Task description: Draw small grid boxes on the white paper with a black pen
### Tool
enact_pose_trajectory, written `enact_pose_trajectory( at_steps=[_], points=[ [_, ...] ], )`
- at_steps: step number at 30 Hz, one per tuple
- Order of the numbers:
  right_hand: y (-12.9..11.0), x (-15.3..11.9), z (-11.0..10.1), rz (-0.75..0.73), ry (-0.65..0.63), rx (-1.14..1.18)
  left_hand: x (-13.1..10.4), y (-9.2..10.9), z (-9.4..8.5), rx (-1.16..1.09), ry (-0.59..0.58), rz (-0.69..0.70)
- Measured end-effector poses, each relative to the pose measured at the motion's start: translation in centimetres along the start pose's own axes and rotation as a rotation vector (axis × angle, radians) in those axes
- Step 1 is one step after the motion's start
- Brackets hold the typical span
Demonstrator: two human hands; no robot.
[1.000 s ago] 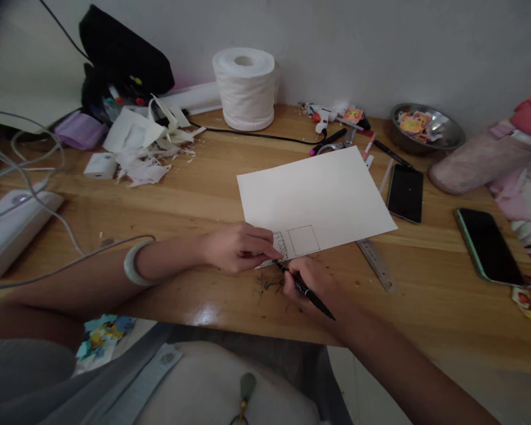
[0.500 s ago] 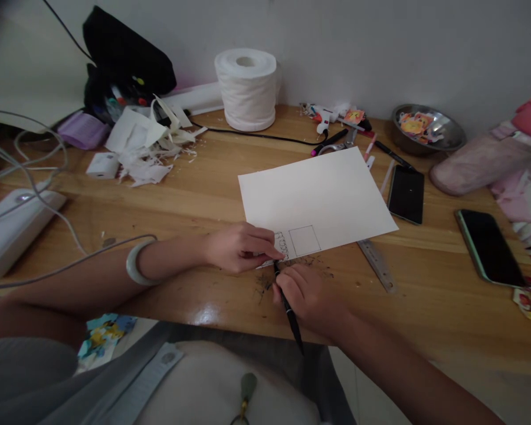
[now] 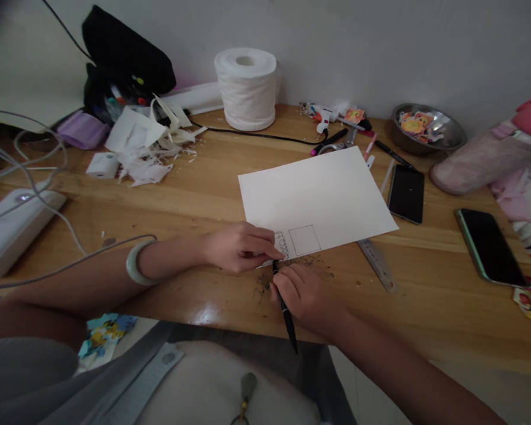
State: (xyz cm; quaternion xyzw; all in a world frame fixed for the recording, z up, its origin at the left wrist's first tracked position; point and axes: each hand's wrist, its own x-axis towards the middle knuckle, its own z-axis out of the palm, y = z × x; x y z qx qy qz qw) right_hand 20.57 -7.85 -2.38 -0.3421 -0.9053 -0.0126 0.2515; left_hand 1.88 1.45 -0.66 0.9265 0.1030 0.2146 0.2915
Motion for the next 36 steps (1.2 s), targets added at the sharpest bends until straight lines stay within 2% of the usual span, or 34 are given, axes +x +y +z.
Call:
enact_pose_trajectory(
  at_steps=[5, 9, 14, 20, 26, 31, 36],
  points=[
    [0.01, -0.12, -0.23, -0.009, 0.066, 0.063, 0.05, -0.02, -0.03, -0.006, -0.01, -0.023],
    [0.19, -0.24, -0.7, -0.037, 0.118, 0.218, 0.1, -0.13, 0.05, -0.035, 0.011, -0.026],
    [0.48, -0.33, -0.8, 0.093, 0.049, 0.362, 0.01, -0.3, -0.08, -0.084, 0.08, 0.009],
    [0.3, 0.31, -0.8, 0.096, 0.131, 0.37, -0.28, -0.63, -0.22, -0.067, 0.114, 0.089],
    [0.33, 0.31, -0.75, 0.085, 0.121, 0.361, -0.31, -0.71, -0.31, -0.048, 0.099, 0.14],
    [0.37, 0.09, -0.68, 0.13, 0.086, 0.388, -0.3, -0.7, -0.27, -0.001, 0.104, 0.149],
    [0.35, 0.03, -0.66, 0.131, 0.103, 0.385, -0.38, -0.7, -0.14, 0.038, 0.089, 0.142]
  ],
)
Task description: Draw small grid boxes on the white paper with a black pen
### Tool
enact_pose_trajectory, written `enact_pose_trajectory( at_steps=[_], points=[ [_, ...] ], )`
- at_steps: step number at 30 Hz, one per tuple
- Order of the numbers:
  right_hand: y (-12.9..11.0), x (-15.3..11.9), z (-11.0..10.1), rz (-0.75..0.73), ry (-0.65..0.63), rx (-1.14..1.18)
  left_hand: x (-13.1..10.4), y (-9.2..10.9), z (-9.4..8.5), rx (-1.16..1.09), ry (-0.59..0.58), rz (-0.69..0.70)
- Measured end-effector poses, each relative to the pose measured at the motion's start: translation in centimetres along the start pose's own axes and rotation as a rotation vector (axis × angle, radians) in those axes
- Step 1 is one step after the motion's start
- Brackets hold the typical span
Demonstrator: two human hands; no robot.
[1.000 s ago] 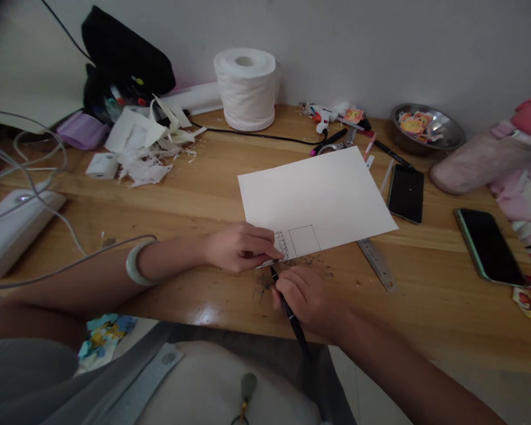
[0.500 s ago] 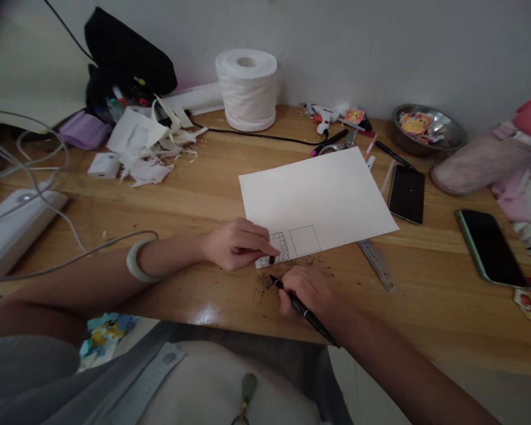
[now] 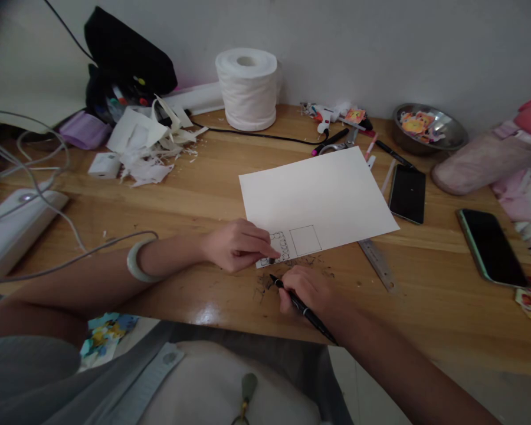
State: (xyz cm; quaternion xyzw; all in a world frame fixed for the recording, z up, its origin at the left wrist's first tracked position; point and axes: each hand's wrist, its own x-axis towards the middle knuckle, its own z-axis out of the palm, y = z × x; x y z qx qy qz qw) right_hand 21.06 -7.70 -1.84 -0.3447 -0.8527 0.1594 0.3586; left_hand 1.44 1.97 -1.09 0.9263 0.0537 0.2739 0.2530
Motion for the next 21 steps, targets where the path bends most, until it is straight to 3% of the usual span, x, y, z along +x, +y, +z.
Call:
enact_pose_trajectory(
  at_steps=[21],
  points=[
    [0.4, -0.03, 0.28, 0.032, -0.011, -0.028, 0.06, -0.05, -0.11, 0.125, -0.054, 0.038]
  ],
)
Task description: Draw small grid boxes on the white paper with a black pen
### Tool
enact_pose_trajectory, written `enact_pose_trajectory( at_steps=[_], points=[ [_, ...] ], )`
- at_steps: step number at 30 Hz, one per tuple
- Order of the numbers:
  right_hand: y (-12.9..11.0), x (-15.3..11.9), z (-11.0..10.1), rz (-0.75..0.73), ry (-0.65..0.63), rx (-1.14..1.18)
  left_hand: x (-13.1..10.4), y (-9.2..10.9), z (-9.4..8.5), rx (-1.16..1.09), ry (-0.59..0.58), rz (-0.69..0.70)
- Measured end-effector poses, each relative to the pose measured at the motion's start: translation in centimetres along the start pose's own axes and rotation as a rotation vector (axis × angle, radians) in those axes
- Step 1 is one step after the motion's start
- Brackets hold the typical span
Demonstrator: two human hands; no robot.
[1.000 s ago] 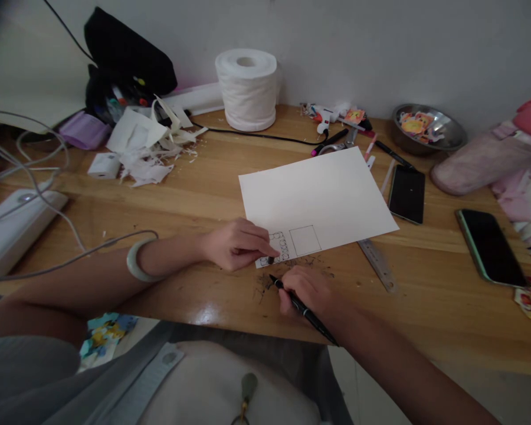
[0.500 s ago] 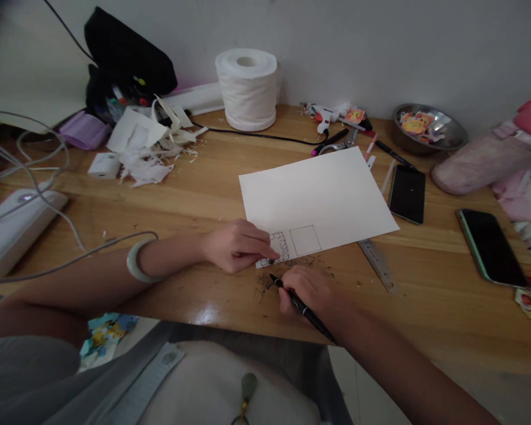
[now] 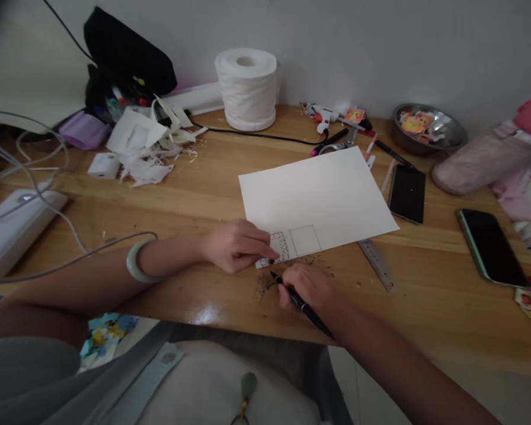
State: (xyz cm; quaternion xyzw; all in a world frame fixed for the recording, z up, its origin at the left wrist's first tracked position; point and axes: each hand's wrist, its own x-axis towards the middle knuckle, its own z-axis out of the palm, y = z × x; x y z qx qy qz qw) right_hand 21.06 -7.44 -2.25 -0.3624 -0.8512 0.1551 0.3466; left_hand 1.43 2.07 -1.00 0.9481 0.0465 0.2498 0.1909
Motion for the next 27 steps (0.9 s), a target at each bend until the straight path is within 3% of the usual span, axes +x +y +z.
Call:
enact_pose_trajectory(
  at_steps=[10, 17, 22, 27],
  points=[
    [-0.13, 0.28, -0.12, -0.031, 0.002, -0.022, -0.04, -0.05, -0.13, 0.111, -0.034, 0.082],
    [0.11, 0.39, -0.07, 0.01, -0.046, -0.037, -0.13, -0.17, -0.03, 0.077, -0.074, 0.03],
    [-0.01, 0.26, -0.01, 0.049, -0.078, -0.051, -0.11, -0.04, 0.06, 0.032, -0.036, -0.023],
    [0.19, -0.04, 0.32, -0.019, -0.07, -0.06, -0.06, 0.1, 0.11, 0.001, -0.025, -0.025]
  ],
)
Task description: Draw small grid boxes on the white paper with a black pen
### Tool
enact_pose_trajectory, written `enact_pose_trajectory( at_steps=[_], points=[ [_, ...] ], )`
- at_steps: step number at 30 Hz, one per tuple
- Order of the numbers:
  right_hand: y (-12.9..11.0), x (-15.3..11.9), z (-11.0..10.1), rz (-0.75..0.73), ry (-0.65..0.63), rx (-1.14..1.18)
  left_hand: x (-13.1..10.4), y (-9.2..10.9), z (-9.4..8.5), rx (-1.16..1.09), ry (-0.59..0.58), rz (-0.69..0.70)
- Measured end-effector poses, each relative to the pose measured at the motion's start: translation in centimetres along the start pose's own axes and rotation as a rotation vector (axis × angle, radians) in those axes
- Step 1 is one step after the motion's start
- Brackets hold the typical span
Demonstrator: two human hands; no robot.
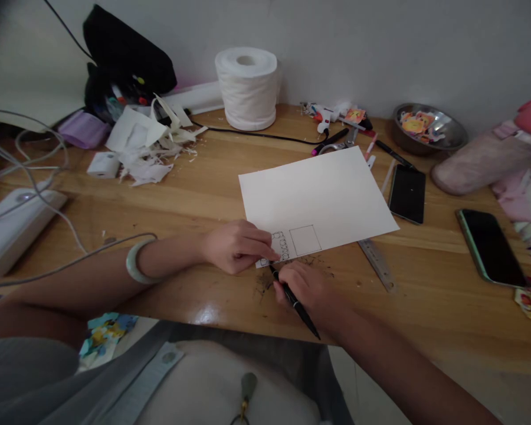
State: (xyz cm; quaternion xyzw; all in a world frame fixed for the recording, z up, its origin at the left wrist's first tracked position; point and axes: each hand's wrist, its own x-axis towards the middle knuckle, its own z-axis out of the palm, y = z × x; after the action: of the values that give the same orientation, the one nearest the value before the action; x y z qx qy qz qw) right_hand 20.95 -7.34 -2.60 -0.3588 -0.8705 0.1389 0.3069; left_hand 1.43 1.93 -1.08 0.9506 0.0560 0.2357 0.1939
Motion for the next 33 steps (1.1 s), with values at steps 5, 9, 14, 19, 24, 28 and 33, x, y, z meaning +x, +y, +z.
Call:
enact_pose_trajectory(
  at_steps=[5, 9, 14, 19, 24, 28, 33],
  points=[
    [0.45, -0.24, 0.41, -0.033, 0.006, -0.01, 0.0, 0.13, -0.03, 0.015, -0.012, 0.001],
    [0.16, -0.09, 0.32, -0.053, -0.015, -0.052, -0.05, 0.12, -0.07, 0.021, -0.015, 0.009],
    [-0.12, -0.05, 0.3, -0.052, 0.014, -0.031, -0.09, 0.03, -0.01, 0.041, -0.029, -0.001],
    [-0.15, -0.17, 0.15, 0.0, 0.016, -0.017, -0.12, 0.07, 0.06, 0.07, -0.022, 0.017],
    [-0.39, -0.16, -0.04, 0.098, 0.003, 0.003, -0.05, 0.09, -0.06, 0.082, -0.01, 0.039],
    [-0.4, -0.06, 0.02, 0.124, 0.041, -0.001, -0.03, 0.06, -0.09, 0.097, -0.014, 0.045],
    [-0.24, 0.24, -0.09, 0.115, 0.06, -0.004, -0.02, 0.02, -0.07, 0.105, -0.032, 0.033]
  ],
)
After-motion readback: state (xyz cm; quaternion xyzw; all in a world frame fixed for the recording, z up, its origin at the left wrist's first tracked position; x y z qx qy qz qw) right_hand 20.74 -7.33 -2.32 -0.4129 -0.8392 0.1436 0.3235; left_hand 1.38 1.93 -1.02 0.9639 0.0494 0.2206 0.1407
